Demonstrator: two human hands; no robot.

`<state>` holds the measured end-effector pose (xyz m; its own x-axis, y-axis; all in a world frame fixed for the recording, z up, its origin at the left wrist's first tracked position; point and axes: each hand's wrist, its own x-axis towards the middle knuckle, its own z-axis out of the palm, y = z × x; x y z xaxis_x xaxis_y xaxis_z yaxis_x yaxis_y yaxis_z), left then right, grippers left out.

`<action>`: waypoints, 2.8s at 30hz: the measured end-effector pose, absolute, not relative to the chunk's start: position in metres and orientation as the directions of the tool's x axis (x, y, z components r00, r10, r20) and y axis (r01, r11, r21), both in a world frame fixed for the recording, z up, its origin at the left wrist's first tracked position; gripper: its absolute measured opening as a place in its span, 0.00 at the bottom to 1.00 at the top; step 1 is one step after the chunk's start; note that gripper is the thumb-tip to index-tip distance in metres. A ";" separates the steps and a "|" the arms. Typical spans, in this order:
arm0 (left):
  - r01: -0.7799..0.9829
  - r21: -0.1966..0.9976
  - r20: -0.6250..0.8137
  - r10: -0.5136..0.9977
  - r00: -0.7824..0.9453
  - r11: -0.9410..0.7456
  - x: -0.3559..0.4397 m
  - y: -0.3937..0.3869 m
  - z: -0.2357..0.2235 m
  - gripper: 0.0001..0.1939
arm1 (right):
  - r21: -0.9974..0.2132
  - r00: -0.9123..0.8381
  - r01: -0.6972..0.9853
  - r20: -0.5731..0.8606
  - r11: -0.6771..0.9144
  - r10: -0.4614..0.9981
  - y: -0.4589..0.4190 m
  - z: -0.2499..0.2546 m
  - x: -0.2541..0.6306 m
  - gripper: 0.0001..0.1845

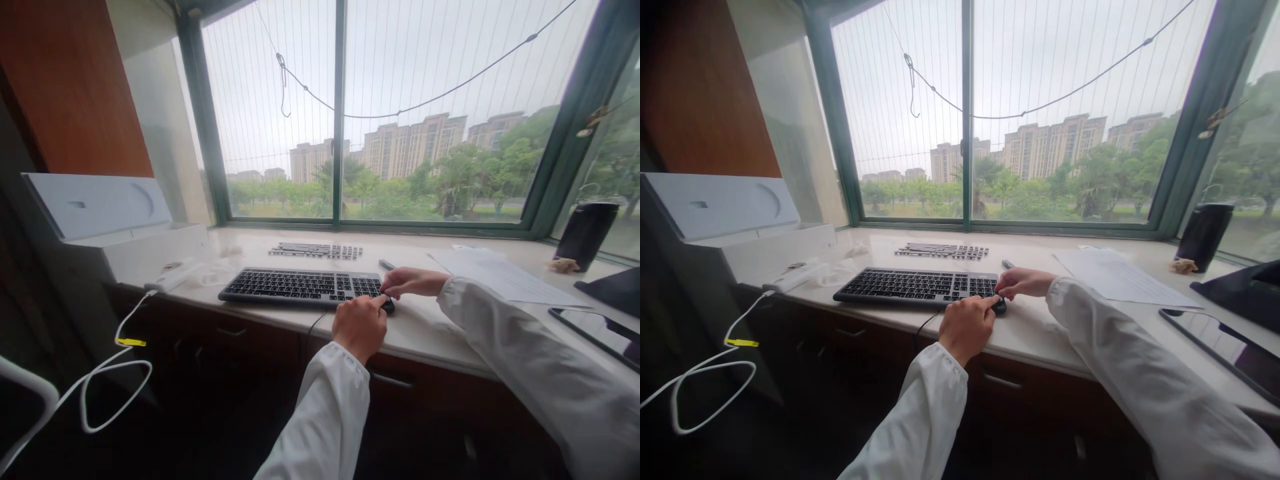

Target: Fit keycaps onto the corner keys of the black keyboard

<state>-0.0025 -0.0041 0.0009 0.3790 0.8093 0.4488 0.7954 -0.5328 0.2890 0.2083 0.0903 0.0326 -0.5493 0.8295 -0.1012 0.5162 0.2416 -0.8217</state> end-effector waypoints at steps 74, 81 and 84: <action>0.826 0.275 0.469 0.818 0.332 -0.493 -0.002 0.004 -0.003 0.17 | -0.373 -0.480 0.817 -0.016 0.440 0.877 0.062 0.062 0.187 0.24; 0.824 0.294 0.452 0.830 0.328 -0.485 -0.002 0.003 -0.003 0.17 | -0.235 -0.402 0.892 -0.028 0.385 0.915 0.054 0.076 0.170 0.17; 0.818 0.307 0.453 0.830 0.325 -0.487 -0.002 0.003 -0.003 0.17 | -0.164 -0.383 0.913 -0.033 0.374 0.923 0.051 0.078 0.163 0.17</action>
